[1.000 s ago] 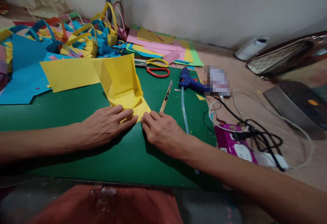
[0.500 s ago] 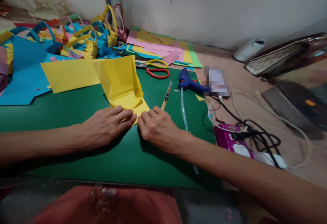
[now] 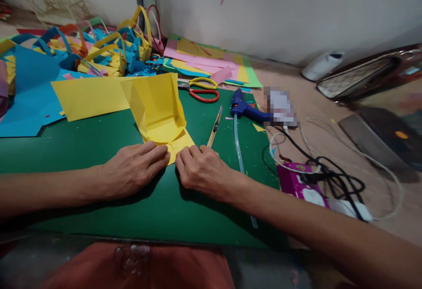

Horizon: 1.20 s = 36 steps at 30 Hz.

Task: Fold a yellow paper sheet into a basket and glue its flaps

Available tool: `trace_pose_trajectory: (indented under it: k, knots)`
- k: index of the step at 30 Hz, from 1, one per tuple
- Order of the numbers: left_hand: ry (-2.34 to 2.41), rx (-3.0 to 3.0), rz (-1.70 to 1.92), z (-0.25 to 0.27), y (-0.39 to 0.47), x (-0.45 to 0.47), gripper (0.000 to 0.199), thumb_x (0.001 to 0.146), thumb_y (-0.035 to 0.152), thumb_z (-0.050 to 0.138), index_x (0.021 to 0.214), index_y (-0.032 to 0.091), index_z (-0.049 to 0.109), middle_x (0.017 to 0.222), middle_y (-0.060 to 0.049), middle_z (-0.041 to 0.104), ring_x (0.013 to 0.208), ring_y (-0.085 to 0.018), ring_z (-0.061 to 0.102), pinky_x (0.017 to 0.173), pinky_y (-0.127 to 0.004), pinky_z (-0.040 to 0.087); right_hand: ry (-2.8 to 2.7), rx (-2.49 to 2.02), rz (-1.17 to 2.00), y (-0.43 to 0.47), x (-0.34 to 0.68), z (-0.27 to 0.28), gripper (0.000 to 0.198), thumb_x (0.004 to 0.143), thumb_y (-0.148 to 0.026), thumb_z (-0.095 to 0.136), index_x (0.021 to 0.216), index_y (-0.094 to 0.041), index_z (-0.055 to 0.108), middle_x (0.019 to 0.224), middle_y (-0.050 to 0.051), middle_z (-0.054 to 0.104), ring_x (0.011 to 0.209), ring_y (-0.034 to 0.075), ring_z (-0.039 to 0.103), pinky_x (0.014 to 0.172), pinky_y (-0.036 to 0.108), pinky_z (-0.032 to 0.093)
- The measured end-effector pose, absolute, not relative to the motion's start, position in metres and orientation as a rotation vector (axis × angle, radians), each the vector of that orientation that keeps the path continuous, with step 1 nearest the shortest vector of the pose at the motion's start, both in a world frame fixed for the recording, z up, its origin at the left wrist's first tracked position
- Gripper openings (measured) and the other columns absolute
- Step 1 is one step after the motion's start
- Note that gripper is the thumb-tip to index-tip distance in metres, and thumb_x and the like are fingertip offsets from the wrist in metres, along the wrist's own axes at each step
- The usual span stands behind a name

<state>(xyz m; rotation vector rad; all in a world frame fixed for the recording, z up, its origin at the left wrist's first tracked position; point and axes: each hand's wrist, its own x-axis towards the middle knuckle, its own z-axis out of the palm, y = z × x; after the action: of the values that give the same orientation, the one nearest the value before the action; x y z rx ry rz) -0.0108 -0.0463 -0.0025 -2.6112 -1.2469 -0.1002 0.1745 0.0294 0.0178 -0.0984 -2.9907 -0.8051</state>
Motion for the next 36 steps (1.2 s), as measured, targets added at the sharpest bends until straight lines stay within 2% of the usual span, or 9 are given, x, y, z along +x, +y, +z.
trace_pose_trajectory:
  k: [9, 17, 33, 36]
  knots:
    - [-1.212, -2.607, -0.107, -0.0021, -0.0466, -0.0123, 0.019, 0.086, 0.012, 0.039, 0.095, 0.011, 0.056, 0.089, -0.009, 0.056, 0.073, -0.019, 0.048, 0.055, -0.030, 0.039, -2.979, -0.113, -0.871, 0.0296, 0.1757, 0.0154, 0.016, 0.078, -0.005, 0.040, 0.076, -0.013, 0.053, 0.064, 0.004, 0.053, 0.056, 0.017, 0.047, 0.048, 0.030, 0.020]
    - [-1.269, -2.603, -0.045, -0.0010, -0.0447, -0.0118, 0.020, 0.087, 0.013, 0.039, 0.100, 0.010, 0.055, 0.100, -0.010, 0.054, 0.077, -0.019, 0.048, 0.056, -0.029, 0.041, -2.956, -0.068, -0.859, 0.0295, 0.1764, 0.0153, 0.016, 0.079, -0.005, 0.040, 0.074, -0.014, 0.052, 0.063, 0.004, 0.052, 0.057, 0.016, 0.046, 0.048, 0.030, 0.020]
    - [-1.294, -2.648, -0.051, -0.0004, -0.0434, -0.0114, 0.017, 0.088, 0.014, 0.039, 0.095, 0.012, 0.054, 0.090, -0.007, 0.052, 0.075, -0.018, 0.046, 0.056, -0.031, 0.040, -2.949, 0.003, -0.923, 0.0302, 0.1765, 0.0169, 0.015, 0.078, -0.006, 0.041, 0.071, -0.016, 0.050, 0.062, 0.003, 0.052, 0.055, 0.016, 0.045, 0.048, 0.030, 0.021]
    - [-1.337, -2.649, -0.054, -0.0016, -0.0413, -0.0110, 0.020, 0.089, 0.015, 0.037, 0.103, 0.011, 0.051, 0.089, -0.007, 0.051, 0.075, -0.018, 0.046, 0.056, -0.031, 0.040, -2.953, 0.005, -0.918, 0.0296, 0.1768, 0.0172, 0.015, 0.079, -0.006, 0.041, 0.071, -0.015, 0.051, 0.062, 0.004, 0.052, 0.055, 0.016, 0.046, 0.048, 0.030, 0.022]
